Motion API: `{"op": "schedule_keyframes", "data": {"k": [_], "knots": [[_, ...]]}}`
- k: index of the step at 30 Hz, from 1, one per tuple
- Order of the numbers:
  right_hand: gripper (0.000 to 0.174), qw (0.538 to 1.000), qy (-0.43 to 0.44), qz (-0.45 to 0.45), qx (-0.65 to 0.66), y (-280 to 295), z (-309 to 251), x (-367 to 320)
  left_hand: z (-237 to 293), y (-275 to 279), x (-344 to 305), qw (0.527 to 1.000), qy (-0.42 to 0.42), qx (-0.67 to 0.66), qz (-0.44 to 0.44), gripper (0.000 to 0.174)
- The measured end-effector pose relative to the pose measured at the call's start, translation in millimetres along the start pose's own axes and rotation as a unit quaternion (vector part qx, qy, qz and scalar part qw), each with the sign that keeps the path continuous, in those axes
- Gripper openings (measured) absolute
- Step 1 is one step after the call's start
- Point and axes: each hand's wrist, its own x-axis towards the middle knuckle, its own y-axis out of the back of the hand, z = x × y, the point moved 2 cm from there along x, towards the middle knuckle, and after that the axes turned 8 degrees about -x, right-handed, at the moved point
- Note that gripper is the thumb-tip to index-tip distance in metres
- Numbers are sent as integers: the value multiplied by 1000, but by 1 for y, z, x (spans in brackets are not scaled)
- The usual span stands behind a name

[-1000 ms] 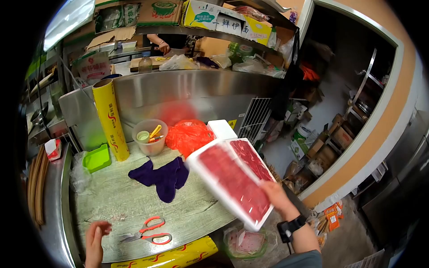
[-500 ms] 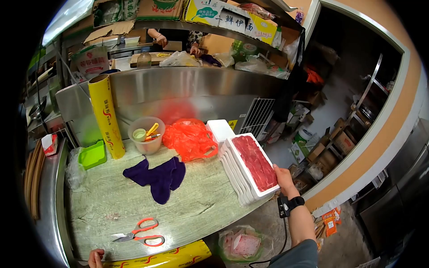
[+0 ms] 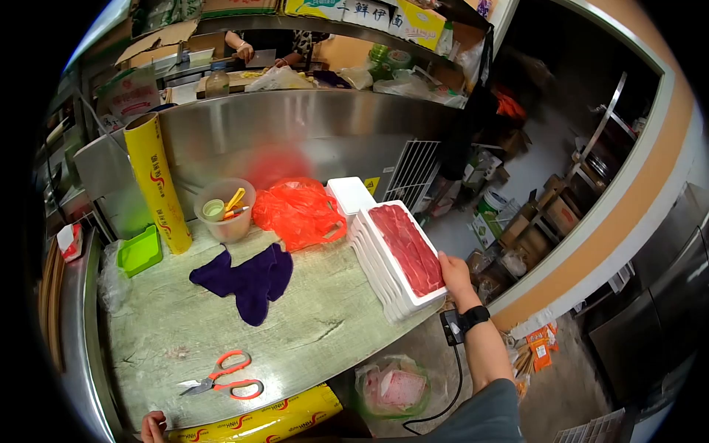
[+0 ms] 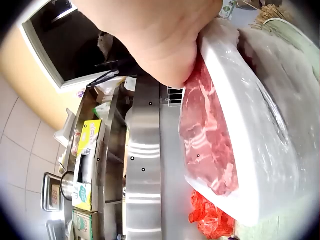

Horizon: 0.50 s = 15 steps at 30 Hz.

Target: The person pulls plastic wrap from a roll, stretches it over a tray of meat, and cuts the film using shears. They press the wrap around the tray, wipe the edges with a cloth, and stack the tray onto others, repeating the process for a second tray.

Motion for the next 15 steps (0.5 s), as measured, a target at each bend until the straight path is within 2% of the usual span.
{"op": "schedule_keyframes", "data": {"k": [3, 6, 7, 8, 9, 10, 11, 12, 13, 15], "knots": [[55, 998, 15, 50, -20, -5, -2, -3, 1, 0, -2, 1000, -5, -13, 6, 41], [62, 992, 19, 67, -101, -1, -13, -13, 8, -7, -3, 1000, -14, -10, 3, 41], [64, 975, 62, 83, -198, -3, -6, -10, 12, -7, -6, 1000, -16, -2, 14, 41], [55, 976, 72, 66, -197, -6, 5, -5, 14, -8, -8, 1000, -1, 9, 27, 42], [45, 974, 108, 9, -201, -8, 27, 6, -5, 1, -7, 998, 44, -47, -2, 45], [44, 993, 94, 27, -69, -19, 50, 15, -59, 10, 3, 996, -23, -81, 32, 33], [45, 993, 86, 49, 66, -29, 73, 24, -49, 3, 1, 995, -31, -78, 45, 30], [43, 975, 29, -25, 219, 0, -18, -38, -46, 3, 1, 996, -19, -69, 48, 25], [46, 987, 76, 29, 136, -22, 70, 19, -42, 2, 1, 996, -46, -44, 58, 17], [37, 970, 150, 191, 8, 7, 11, -17, -34, 8, -2, 979, -147, 109, 89, 10]]}}
